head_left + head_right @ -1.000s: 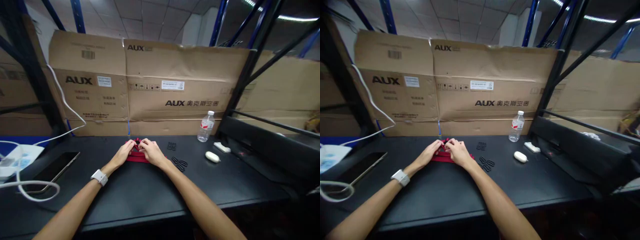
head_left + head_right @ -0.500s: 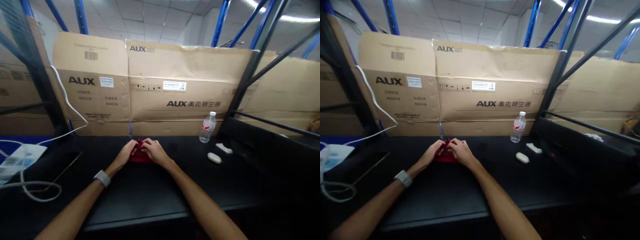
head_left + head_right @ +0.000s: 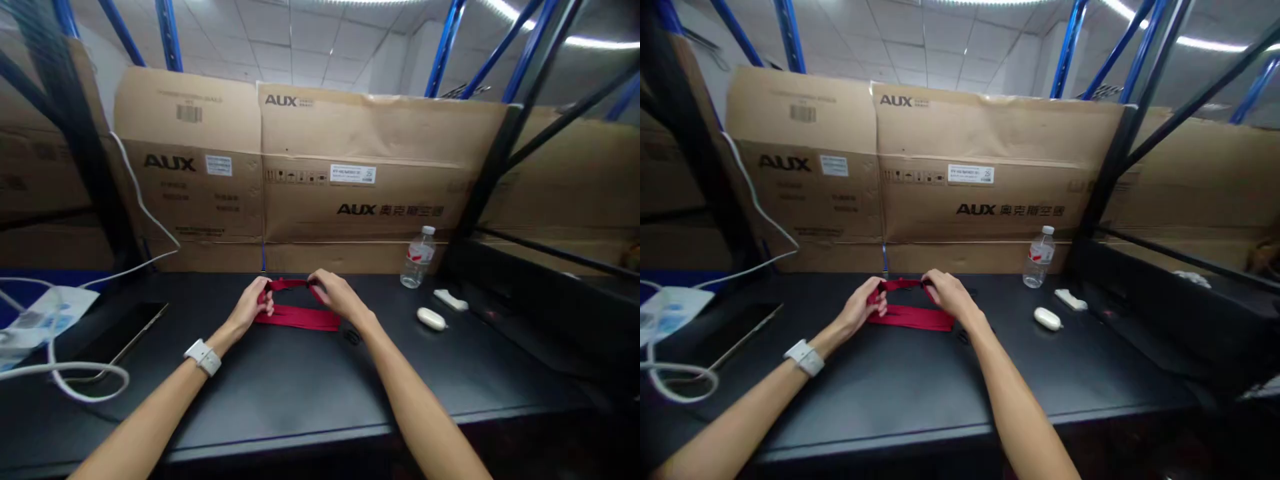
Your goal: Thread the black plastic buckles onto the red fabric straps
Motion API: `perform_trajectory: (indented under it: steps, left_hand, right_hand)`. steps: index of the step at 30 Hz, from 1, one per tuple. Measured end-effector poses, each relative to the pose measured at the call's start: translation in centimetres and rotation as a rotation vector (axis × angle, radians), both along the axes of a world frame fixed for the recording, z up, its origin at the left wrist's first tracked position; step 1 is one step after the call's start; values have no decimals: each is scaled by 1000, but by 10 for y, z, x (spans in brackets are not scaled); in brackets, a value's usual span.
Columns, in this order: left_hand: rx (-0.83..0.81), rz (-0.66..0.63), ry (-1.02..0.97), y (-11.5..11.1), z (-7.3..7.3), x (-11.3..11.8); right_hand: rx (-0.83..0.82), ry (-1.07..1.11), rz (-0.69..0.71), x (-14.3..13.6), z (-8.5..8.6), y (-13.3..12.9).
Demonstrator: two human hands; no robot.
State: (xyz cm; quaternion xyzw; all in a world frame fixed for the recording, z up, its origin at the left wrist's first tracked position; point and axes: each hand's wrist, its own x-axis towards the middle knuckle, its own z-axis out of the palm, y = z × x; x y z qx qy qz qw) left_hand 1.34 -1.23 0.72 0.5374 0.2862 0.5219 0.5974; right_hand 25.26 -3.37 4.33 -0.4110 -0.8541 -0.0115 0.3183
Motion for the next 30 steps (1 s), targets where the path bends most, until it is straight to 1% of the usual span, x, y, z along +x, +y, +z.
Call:
perform_trajectory:
  steps: [2,4,6,9,11,13,19,22,25,27,30]
  left_hand:
    - [-36,11,-24,-1,2,0]
    - [-91,14,-36,-3,4,-1]
    - [-166,-32,-45,-6,6,-3]
    - [-273,-152,-57,-11,7,-5]
    - [-318,-228,-54,-13,6,-5]
    - [-333,-268,-36,-14,4,-4]
    - [-245,-259,14,-12,-2,-2]
    - [-220,-249,35,-9,-4,-2]
    - [-206,-261,48,-10,-3,-1]
    - [-200,-296,58,-13,-1,0]
    - [-195,-360,69,-19,4,3]
  right_hand:
    - [-13,-4,-22,14,3,3]
    - [-65,-15,-49,30,4,7]
    - [-182,-52,-80,46,1,12]
    - [-384,-92,-98,65,-6,17]
    - [-493,-75,-71,71,-11,18]
    - [-578,-49,-44,72,-14,18]
    - [-759,-73,-51,71,-16,18]
    - [-775,-71,-53,73,-18,19]
    - [-707,-87,-78,74,-21,21]
    - [-682,-104,-88,73,-22,23]
    - [-702,-112,-64,72,-23,24]
